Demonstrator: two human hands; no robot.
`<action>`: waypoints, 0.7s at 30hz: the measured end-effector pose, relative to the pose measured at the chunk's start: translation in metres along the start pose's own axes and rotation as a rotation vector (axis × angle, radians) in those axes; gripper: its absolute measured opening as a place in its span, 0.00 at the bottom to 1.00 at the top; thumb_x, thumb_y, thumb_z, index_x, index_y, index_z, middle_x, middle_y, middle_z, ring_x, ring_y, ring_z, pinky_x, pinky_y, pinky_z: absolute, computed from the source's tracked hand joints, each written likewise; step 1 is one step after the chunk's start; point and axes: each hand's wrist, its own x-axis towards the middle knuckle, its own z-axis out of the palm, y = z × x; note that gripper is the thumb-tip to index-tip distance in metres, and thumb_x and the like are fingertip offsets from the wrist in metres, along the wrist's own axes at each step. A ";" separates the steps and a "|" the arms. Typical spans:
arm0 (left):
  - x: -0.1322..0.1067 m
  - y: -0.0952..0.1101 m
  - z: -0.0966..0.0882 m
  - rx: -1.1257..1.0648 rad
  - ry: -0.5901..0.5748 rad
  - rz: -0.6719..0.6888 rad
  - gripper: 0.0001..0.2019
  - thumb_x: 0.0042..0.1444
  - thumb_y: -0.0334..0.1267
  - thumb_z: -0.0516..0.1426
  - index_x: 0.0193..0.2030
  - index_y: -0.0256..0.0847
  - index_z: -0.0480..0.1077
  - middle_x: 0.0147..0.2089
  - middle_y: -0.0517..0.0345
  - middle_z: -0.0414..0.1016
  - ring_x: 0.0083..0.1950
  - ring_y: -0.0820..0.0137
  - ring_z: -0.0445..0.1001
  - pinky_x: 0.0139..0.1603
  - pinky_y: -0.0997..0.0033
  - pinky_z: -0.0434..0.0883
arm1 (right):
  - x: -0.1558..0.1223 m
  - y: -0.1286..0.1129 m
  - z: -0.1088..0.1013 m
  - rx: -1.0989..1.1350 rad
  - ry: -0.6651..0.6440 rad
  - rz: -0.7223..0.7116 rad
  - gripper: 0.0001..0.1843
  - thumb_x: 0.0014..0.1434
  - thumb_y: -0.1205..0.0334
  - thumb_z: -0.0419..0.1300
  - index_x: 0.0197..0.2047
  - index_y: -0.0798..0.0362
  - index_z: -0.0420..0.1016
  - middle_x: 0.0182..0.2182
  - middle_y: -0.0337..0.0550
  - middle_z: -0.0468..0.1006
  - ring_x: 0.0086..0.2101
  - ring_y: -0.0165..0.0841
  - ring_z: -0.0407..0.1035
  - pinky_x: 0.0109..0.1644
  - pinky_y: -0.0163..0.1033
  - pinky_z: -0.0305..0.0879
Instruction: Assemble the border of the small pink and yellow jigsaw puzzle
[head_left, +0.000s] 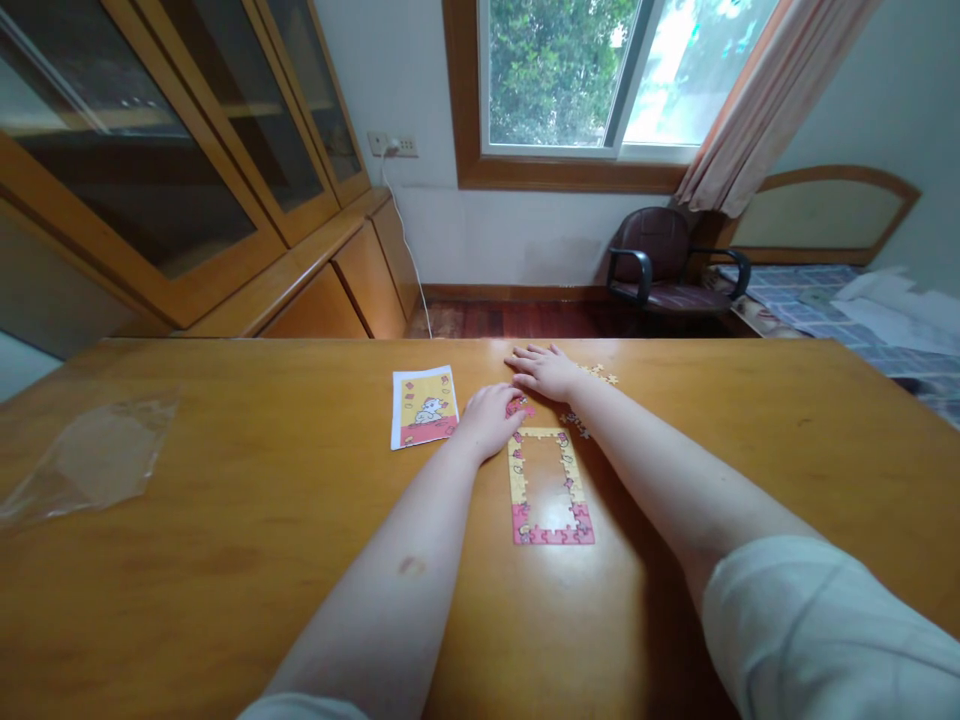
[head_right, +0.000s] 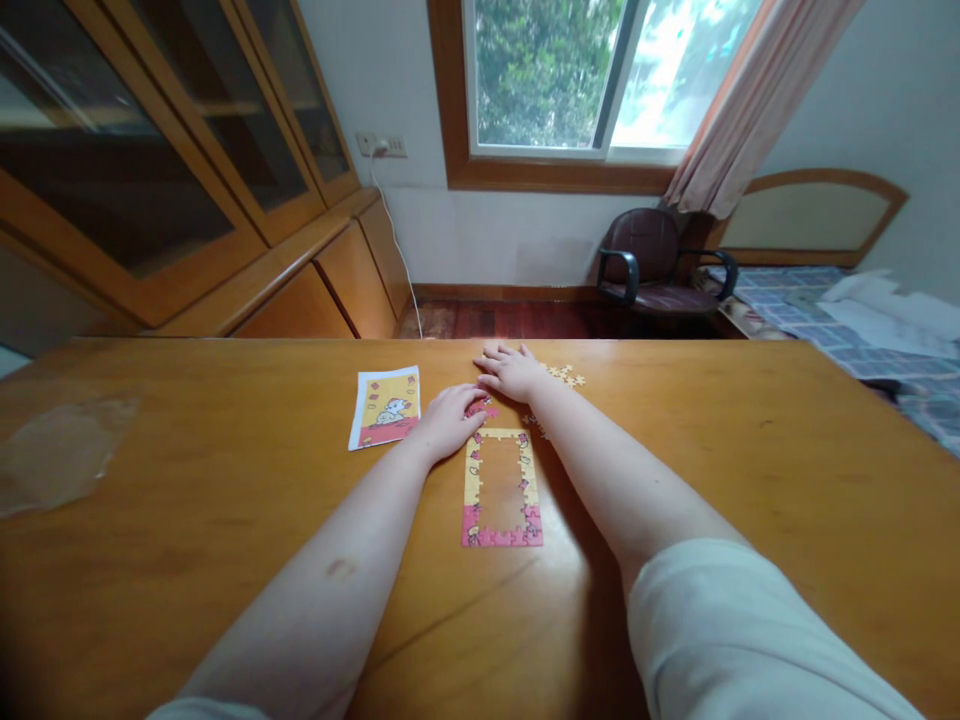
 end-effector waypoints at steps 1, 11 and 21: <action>0.000 0.000 0.000 -0.003 -0.002 -0.005 0.18 0.58 0.42 0.54 0.54 0.42 0.70 0.56 0.52 0.72 0.58 0.60 0.67 0.61 0.58 0.63 | -0.001 0.002 0.000 0.009 0.000 -0.002 0.29 0.67 0.47 0.43 0.68 0.45 0.55 0.67 0.46 0.54 0.65 0.45 0.47 0.65 0.64 0.40; -0.001 -0.001 0.001 0.000 -0.004 -0.025 0.18 0.59 0.44 0.54 0.54 0.41 0.70 0.60 0.51 0.69 0.61 0.60 0.65 0.63 0.58 0.61 | -0.050 0.016 -0.002 0.060 0.048 0.100 0.27 0.67 0.48 0.42 0.65 0.48 0.61 0.66 0.48 0.57 0.64 0.44 0.51 0.64 0.63 0.44; 0.000 -0.002 0.000 0.004 -0.005 -0.013 0.18 0.59 0.43 0.54 0.54 0.41 0.70 0.59 0.51 0.70 0.61 0.60 0.66 0.63 0.60 0.61 | -0.110 0.013 -0.005 0.454 0.290 0.215 0.26 0.68 0.53 0.39 0.60 0.50 0.67 0.61 0.49 0.67 0.61 0.39 0.59 0.65 0.54 0.52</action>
